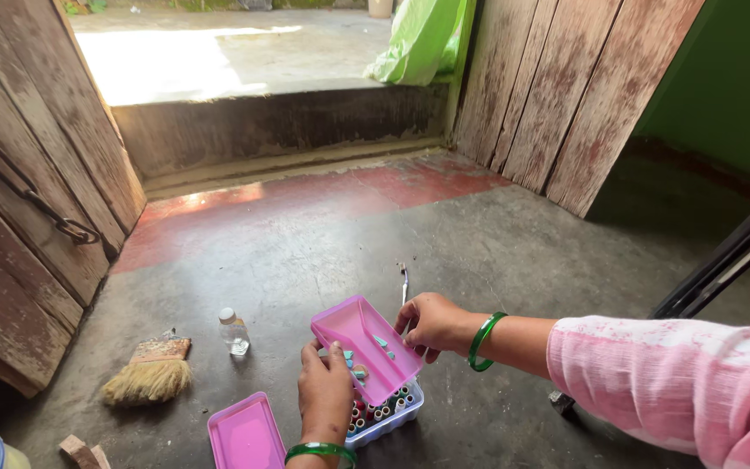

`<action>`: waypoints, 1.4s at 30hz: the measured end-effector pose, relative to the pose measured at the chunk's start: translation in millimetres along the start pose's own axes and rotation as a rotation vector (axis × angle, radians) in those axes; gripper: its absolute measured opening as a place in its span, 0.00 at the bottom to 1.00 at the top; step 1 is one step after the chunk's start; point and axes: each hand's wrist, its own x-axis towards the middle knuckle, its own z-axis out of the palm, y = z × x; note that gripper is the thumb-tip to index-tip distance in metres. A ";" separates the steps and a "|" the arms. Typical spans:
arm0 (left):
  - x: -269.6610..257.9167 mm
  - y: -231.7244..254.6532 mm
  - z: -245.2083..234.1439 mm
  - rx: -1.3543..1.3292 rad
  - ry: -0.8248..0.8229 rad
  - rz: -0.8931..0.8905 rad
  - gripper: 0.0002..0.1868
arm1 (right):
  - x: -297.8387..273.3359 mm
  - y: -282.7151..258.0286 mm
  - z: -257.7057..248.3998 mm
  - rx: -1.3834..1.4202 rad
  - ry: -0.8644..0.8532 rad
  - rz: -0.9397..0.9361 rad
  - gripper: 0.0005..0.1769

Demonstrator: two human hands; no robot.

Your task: The person organizes small cylindrical items from a clear plastic container into a pink plastic tray. They wipe the pink tray with a dark cloth, then place the items into the tray and close it. Finally, they stack the pink tray on top of the clear container and place the stack on a sewing machine table.

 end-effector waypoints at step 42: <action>54.9 -112.2 2.7 0.538 -0.069 -0.003 0.16 | 96.4 69.0 66.2 -0.723 -0.020 -0.662 0.06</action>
